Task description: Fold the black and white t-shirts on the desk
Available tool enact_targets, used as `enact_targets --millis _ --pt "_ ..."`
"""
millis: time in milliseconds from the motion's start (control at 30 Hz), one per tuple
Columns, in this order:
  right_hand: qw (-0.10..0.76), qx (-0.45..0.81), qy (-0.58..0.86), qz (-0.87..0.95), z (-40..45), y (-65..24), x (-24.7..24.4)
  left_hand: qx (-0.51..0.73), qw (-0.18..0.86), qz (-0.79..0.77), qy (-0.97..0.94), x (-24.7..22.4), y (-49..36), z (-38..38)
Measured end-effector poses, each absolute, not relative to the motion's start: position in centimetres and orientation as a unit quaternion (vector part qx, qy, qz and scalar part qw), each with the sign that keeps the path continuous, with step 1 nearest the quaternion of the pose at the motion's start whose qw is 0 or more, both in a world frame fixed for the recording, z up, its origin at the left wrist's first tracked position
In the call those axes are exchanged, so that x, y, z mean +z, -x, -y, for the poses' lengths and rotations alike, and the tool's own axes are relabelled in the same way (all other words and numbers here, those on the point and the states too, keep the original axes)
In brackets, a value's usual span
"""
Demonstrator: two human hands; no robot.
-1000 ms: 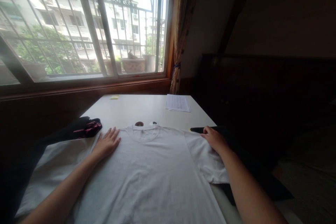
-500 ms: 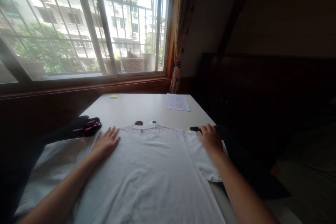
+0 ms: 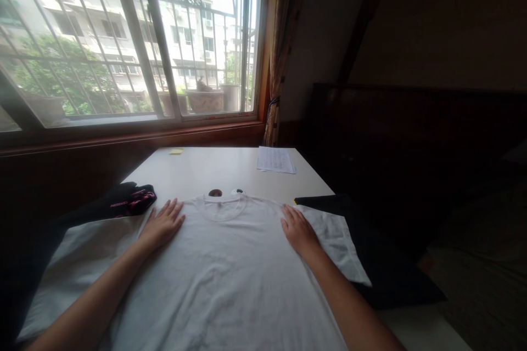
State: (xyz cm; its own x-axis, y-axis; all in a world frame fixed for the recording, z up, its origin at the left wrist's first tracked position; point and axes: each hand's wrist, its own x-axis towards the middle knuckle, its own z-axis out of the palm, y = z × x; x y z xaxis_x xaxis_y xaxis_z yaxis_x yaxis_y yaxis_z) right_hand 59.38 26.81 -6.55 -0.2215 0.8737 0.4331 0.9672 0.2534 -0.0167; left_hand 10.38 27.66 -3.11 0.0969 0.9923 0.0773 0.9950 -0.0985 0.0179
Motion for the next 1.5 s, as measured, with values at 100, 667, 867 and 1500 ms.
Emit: enact_targets --millis 100,667,867,1500 --pt "0.164 -0.123 0.608 0.767 -26.8 -59.2 -6.4 -0.034 0.022 0.670 0.741 -3.2 -10.4 -27.7" --pt "0.073 -0.023 0.673 0.736 -25.5 -61.6 -4.5 -0.031 0.020 0.669 0.742 -3.3 -10.2 -27.8" --pt "0.088 0.008 0.699 0.710 -25.1 -65.9 -5.3 -0.037 0.019 0.670 0.741 -3.5 -10.1 -28.0" --pt "0.063 -0.098 0.782 0.612 -23.0 -74.3 -5.7 -0.034 0.019 0.669 0.742 -3.4 -10.1 -27.9"
